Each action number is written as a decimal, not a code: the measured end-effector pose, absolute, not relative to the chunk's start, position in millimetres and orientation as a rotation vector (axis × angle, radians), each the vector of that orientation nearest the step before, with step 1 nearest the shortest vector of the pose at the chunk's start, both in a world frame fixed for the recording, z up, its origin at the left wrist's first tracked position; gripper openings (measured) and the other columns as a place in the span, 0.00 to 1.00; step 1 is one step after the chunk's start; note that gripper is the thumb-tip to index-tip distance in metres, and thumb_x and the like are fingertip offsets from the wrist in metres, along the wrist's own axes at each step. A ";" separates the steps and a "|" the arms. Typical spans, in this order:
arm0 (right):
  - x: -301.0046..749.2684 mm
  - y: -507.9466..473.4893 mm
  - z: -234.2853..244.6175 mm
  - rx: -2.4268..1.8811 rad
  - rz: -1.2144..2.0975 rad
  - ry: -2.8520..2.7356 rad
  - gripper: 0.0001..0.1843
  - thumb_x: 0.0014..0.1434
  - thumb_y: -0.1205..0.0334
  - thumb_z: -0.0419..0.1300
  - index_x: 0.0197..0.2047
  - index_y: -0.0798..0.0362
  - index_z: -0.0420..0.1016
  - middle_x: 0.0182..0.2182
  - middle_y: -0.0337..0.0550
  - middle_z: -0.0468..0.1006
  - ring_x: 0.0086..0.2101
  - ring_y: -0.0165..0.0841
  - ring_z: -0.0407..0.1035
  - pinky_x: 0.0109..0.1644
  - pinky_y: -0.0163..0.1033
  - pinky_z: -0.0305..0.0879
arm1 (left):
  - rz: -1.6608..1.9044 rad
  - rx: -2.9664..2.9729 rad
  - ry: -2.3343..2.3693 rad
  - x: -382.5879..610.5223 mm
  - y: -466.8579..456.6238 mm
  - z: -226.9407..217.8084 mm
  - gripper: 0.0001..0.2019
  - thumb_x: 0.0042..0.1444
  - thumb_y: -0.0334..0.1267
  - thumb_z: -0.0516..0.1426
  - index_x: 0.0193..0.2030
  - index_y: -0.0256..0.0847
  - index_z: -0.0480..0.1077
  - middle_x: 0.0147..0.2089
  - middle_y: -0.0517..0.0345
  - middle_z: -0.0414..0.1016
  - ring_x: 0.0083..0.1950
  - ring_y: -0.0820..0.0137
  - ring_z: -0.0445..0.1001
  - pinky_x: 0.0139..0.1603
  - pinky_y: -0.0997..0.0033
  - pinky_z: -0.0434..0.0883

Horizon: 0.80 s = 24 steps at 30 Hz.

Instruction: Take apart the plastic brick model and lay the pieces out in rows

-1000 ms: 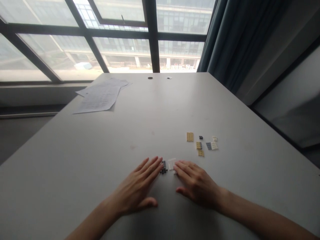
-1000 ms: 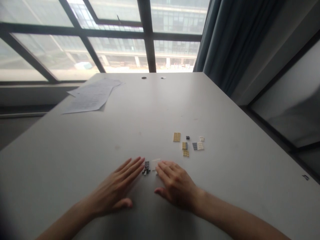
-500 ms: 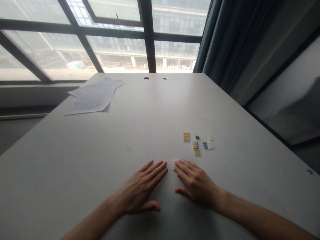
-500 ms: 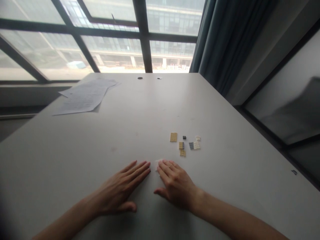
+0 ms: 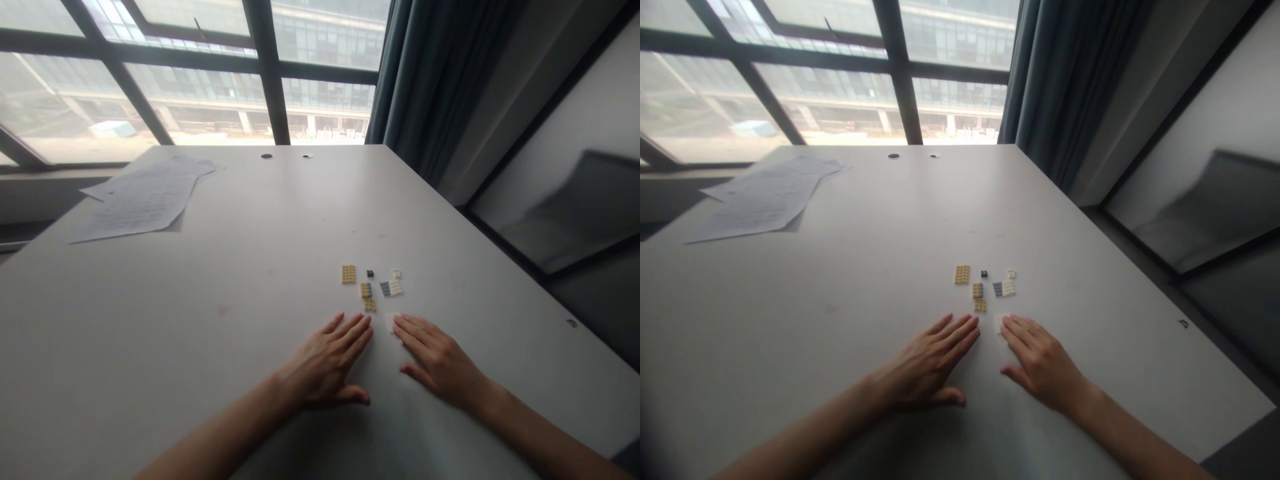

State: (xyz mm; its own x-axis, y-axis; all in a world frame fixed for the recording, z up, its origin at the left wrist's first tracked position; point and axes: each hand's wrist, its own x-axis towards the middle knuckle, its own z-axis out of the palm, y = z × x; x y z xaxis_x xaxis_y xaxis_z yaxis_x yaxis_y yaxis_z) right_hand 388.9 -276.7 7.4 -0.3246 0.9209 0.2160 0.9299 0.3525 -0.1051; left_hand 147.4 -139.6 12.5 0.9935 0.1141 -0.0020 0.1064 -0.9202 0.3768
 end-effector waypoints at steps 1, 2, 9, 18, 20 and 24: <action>394.4 -278.9 6.6 -1.659 -0.062 -2.368 0.29 0.63 0.51 0.55 0.63 0.59 0.62 0.60 0.55 0.66 0.60 0.44 0.59 0.62 0.52 0.62 | 0.040 2.743 0.152 152.2 -142.2 12.0 0.46 0.55 0.69 0.43 0.70 0.34 0.43 0.72 0.42 0.40 0.72 0.55 0.41 0.72 0.52 0.39; 398.5 -280.7 5.5 -1.655 -0.071 -2.355 0.29 0.63 0.52 0.55 0.63 0.59 0.63 0.60 0.55 0.67 0.60 0.44 0.59 0.62 0.52 0.62 | 0.052 2.736 0.147 156.1 -144.6 11.5 0.46 0.55 0.68 0.43 0.70 0.34 0.43 0.72 0.42 0.40 0.73 0.55 0.40 0.72 0.52 0.39; 402.7 -282.9 -3.0 -1.644 -0.080 -2.303 0.29 0.63 0.53 0.55 0.64 0.59 0.61 0.60 0.55 0.65 0.61 0.44 0.58 0.62 0.52 0.61 | 0.074 2.735 0.159 168.1 -150.2 11.5 0.42 0.59 0.65 0.42 0.71 0.35 0.42 0.72 0.43 0.40 0.73 0.57 0.40 0.71 0.52 0.40; 414.5 -288.5 -10.7 -1.678 0.350 -1.535 0.27 0.64 0.47 0.51 0.61 0.51 0.65 0.59 0.51 0.68 0.59 0.44 0.61 0.63 0.55 0.57 | 0.522 2.332 0.526 102.5 -148.2 7.7 0.39 0.61 0.62 0.43 0.72 0.42 0.38 0.73 0.49 0.38 0.72 0.55 0.42 0.71 0.53 0.46; 418.3 -283.9 -14.1 -1.590 0.498 -1.175 0.27 0.64 0.44 0.50 0.58 0.52 0.68 0.57 0.52 0.70 0.57 0.44 0.63 0.64 0.57 0.55 | 0.790 2.018 0.747 71.4 -144.1 1.3 0.37 0.60 0.63 0.42 0.70 0.44 0.46 0.72 0.50 0.45 0.72 0.55 0.45 0.71 0.53 0.47; 424.4 -260.3 -15.7 -1.276 0.604 -0.661 0.33 0.62 0.37 0.46 0.55 0.54 0.69 0.55 0.54 0.72 0.56 0.43 0.66 0.65 0.56 0.53 | 1.377 1.368 1.028 16.3 -136.0 3.0 0.38 0.56 0.68 0.42 0.64 0.43 0.60 0.67 0.48 0.58 0.69 0.54 0.53 0.70 0.50 0.47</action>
